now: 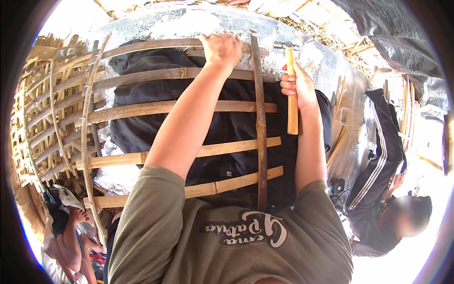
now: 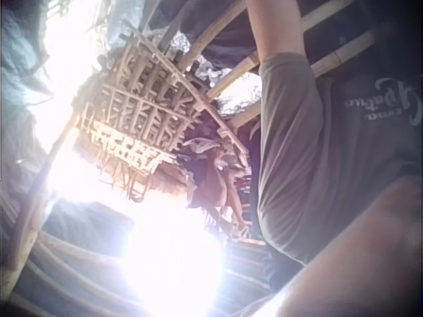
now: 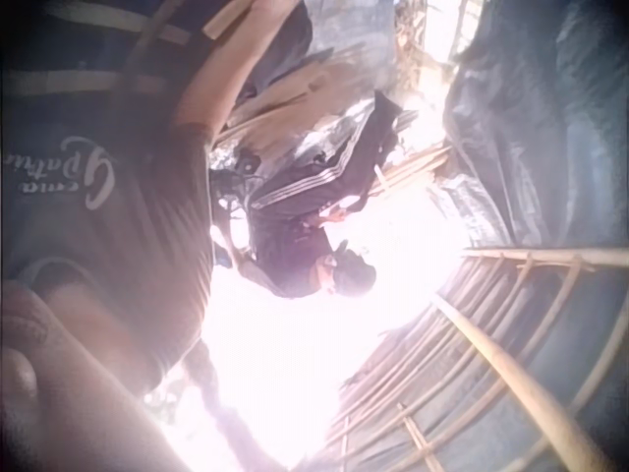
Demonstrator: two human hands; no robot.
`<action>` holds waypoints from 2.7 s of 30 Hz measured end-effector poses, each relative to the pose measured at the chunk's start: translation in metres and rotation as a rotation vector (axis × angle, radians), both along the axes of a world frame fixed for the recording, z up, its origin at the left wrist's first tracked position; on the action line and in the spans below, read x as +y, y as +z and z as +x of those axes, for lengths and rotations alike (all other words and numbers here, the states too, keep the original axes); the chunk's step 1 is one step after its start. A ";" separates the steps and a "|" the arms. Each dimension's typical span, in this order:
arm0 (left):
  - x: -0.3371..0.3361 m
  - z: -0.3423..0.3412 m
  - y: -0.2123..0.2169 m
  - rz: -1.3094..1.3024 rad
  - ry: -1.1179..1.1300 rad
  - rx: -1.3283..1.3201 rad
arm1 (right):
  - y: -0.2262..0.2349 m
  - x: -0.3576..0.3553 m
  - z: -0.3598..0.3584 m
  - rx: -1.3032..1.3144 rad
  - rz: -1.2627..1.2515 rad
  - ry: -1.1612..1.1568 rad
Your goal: The person uses a hammer to drive nails into thin bamboo strips, securing them to a larger bamboo frame. They repeatedly position strips and hammer them in place while working on a partially constructed bamboo structure.
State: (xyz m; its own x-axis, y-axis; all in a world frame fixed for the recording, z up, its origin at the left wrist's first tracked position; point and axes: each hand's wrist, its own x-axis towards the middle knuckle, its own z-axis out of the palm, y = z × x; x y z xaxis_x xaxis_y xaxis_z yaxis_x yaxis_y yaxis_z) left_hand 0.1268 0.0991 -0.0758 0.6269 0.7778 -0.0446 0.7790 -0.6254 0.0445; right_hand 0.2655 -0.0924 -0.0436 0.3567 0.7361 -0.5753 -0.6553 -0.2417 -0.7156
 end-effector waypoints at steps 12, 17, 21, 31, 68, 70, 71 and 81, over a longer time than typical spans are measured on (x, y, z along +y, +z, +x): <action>0.002 -0.001 0.003 -0.044 -0.007 -0.024 | 0.002 0.001 -0.002 0.000 -0.004 0.004; 0.002 0.001 0.003 -0.035 -0.007 -0.024 | 0.004 0.001 -0.002 0.006 -0.007 -0.004; 0.004 0.001 0.000 -0.016 -0.003 0.000 | 0.006 0.000 -0.003 -0.006 -0.012 0.005; 0.003 0.000 0.000 0.033 -0.019 -0.025 | 0.003 -0.002 -0.002 0.003 0.025 0.007; 0.002 0.000 0.004 0.032 -0.031 0.021 | 0.005 0.000 -0.004 0.000 0.011 0.014; 0.002 0.001 0.004 0.027 -0.027 0.032 | 0.004 -0.001 -0.002 0.000 0.025 0.027; 0.002 0.001 0.004 0.030 -0.025 0.030 | 0.004 -0.001 -0.002 -0.001 0.023 0.027; 0.004 0.002 0.002 0.015 -0.015 0.033 | 0.006 0.001 -0.006 -0.010 -0.013 0.000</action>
State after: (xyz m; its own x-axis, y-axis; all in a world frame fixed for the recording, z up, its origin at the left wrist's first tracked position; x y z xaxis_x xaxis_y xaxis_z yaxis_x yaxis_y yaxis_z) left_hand 0.1283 0.1027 -0.0741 0.6372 0.7689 -0.0538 0.7703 -0.6377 0.0097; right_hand 0.2598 -0.0912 -0.0376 0.3628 0.7287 -0.5808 -0.6479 -0.2507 -0.7193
